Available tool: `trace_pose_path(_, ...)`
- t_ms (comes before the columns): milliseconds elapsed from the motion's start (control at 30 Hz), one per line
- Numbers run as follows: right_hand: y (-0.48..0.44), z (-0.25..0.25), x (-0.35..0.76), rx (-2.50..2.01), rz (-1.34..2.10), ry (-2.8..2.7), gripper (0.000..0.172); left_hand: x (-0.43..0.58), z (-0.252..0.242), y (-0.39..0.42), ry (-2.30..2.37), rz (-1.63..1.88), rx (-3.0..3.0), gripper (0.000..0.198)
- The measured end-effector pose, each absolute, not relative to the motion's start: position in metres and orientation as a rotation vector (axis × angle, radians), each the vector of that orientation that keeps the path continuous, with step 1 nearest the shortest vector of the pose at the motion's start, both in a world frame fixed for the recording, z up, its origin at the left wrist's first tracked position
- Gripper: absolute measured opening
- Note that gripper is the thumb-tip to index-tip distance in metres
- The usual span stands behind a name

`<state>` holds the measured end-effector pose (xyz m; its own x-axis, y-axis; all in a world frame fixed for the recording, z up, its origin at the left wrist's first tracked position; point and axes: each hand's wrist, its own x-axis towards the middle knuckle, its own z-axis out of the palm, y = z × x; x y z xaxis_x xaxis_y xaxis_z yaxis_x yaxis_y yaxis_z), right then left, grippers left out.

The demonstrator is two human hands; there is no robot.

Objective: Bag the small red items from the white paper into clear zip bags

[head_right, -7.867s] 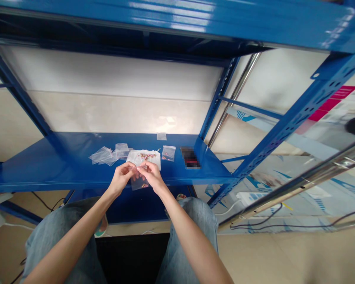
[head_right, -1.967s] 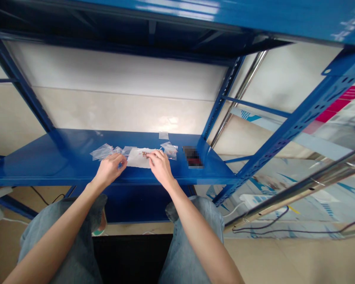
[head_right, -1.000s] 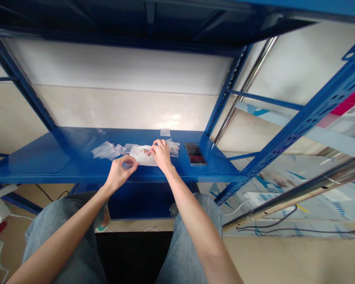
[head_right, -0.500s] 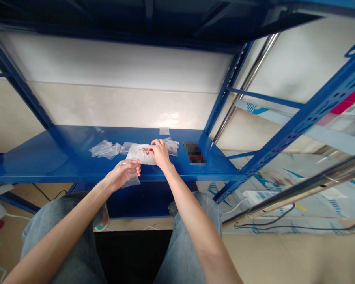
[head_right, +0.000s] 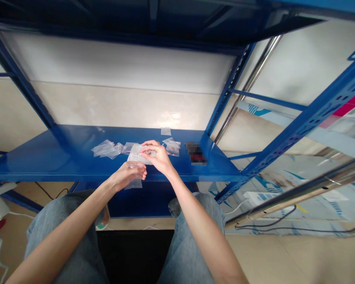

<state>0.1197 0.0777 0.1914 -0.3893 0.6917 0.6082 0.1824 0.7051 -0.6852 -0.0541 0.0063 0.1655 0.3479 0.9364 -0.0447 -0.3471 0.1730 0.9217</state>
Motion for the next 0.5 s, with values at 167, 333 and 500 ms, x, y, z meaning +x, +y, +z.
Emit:
trace_pose_path(167, 0.048, 0.198, 0.12, -0.596, 0.836, -2.008, 0.009, -0.054, 0.165, 0.006, 0.738, 1.038, 1.039, 0.028)
trace_pose_path(333, 0.057, 0.19, 0.121, -0.552, 0.89, -1.975, 0.013, -0.055, 0.163, 0.007, 0.714, 1.037, 1.034, 0.029)
trace_pose_path(500, 0.082, 0.182, 0.128, -0.609, 0.878, -1.805, 0.017, -0.055, 0.162, 0.008, 0.723, 1.023, 1.008, 0.035)
